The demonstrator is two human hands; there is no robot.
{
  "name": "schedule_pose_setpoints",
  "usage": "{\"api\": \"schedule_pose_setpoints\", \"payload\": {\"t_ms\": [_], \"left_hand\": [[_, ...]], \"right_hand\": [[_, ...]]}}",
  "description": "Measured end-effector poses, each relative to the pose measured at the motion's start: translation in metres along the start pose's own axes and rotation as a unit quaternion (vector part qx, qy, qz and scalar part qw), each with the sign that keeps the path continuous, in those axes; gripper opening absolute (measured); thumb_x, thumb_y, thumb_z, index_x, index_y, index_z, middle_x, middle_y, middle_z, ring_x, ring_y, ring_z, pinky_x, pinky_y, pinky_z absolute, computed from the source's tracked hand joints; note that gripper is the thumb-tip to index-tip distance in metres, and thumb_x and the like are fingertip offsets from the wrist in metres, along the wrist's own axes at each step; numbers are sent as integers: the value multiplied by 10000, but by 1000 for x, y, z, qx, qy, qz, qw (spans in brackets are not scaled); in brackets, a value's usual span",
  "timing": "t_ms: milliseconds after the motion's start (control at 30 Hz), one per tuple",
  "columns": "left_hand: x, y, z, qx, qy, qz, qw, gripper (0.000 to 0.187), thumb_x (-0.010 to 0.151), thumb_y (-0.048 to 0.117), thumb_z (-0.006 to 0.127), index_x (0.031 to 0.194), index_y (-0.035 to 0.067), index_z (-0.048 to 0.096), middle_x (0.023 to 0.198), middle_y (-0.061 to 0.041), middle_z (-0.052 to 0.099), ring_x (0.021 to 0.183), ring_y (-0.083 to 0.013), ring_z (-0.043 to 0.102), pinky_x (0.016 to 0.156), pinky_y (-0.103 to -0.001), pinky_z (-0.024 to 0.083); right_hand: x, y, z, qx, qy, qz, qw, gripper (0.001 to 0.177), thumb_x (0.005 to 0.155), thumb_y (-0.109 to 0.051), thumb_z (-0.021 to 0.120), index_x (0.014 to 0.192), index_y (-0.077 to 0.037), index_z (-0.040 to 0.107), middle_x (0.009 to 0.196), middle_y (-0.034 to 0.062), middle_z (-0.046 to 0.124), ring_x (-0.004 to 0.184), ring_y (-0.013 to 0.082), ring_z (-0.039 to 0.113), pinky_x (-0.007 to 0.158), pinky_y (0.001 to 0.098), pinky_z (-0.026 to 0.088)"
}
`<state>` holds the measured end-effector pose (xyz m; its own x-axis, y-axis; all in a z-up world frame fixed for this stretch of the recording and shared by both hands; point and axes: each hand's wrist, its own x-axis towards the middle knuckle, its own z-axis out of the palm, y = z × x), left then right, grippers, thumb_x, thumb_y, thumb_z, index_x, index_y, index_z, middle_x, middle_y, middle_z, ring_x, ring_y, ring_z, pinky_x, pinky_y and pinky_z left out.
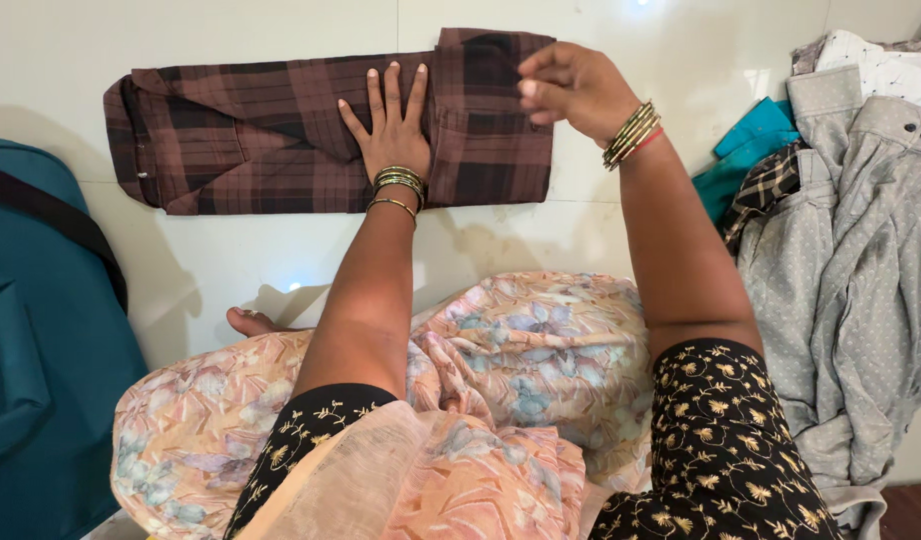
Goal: The person folds a brown plaid shirt by hand, laying it flat on the floor, folding in the sleeves and sides, and then folding it into a compact rectangular shape.
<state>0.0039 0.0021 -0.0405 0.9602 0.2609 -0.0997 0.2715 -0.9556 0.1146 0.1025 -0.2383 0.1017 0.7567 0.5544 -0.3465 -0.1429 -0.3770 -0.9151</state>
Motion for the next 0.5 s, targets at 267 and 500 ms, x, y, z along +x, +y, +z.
{"api": "schedule_pose_setpoints", "payload": {"t_ms": [267,500], "left_hand": [[3,-1,9,-15,-8,-3,1000,983,854,-11,482,1635,467,123,1730,49,87,1591,-226,56,1220,-682,-44],[2,0,1,-5,-25,-3,1000,974,862,8,487,1642,462,119,1733,44,82,1592,-225,54,1210,-684,-47]], "right_hand": [[5,39,-15,-220,57,-25,973,112,958,-107,771,997,-8,736,887,66,736,797,115,684,727,281,578],[14,54,-2,-301,-6,-20,954,221,807,-142,859,990,-80,752,913,51,734,858,175,698,806,322,568]]}}
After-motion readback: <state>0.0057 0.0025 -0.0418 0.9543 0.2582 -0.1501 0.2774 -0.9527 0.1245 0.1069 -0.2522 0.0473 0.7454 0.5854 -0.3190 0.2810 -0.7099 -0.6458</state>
